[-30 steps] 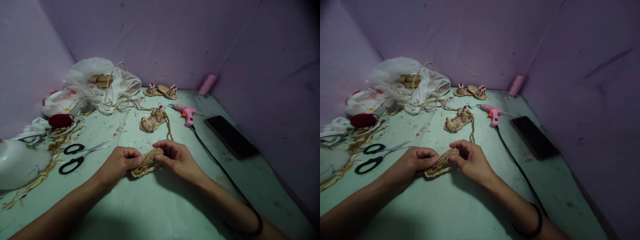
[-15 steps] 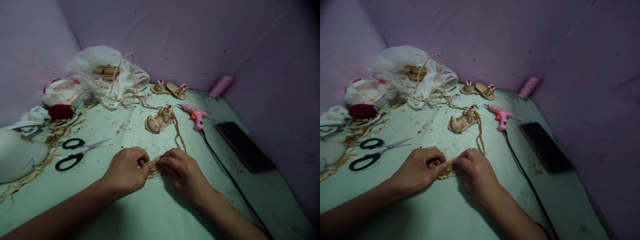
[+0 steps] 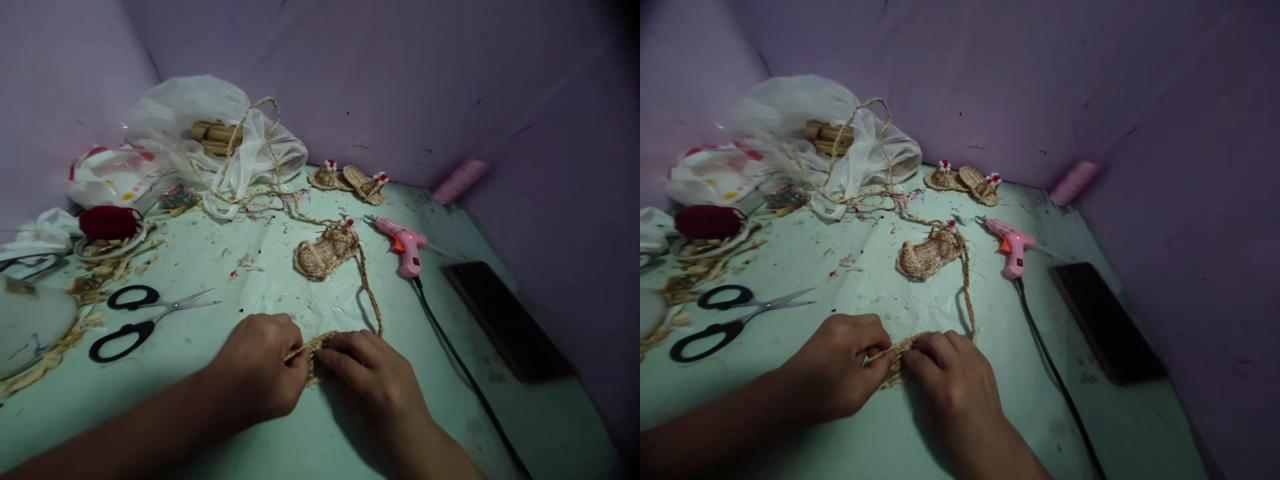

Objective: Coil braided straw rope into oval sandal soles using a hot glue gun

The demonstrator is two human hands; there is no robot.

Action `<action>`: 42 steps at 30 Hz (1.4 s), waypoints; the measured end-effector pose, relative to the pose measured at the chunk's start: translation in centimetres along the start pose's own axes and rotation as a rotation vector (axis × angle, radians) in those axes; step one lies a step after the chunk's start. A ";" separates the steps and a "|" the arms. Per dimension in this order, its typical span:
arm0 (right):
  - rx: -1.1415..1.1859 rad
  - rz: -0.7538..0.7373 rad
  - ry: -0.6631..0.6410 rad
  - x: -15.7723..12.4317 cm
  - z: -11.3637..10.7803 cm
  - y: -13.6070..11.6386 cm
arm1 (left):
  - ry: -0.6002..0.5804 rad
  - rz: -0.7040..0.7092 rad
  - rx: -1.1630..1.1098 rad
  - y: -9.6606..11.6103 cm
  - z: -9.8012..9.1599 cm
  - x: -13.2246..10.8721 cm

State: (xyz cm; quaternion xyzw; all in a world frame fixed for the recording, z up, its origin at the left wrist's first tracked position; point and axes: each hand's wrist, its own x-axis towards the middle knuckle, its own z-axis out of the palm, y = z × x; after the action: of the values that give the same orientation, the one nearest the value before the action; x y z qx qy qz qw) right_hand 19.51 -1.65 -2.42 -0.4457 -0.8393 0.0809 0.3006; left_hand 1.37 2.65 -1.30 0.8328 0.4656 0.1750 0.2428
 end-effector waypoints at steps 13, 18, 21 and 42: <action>0.149 0.077 -0.032 0.7 -0.4 0.0 | 0.142 0.117 -0.076 -0.9 1.2 -1.1; 0.207 0.112 -0.021 0.8 -0.5 0.0 | 0.131 0.103 -0.079 -0.9 1.4 -1.2; 0.306 0.118 0.013 1.0 -1.2 -0.1 | 0.133 0.103 -0.081 -0.9 1.4 -1.2; 0.306 1.072 0.153 7.7 -7.4 14.4 | 0.327 0.218 -0.073 -0.9 0.4 -1.6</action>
State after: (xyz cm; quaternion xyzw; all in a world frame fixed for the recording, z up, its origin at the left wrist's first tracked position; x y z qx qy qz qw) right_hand 30.58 12.00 1.03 -0.7657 -0.4500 0.3105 0.3387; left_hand 0.19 1.60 -2.24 0.8293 0.3995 0.3500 0.1734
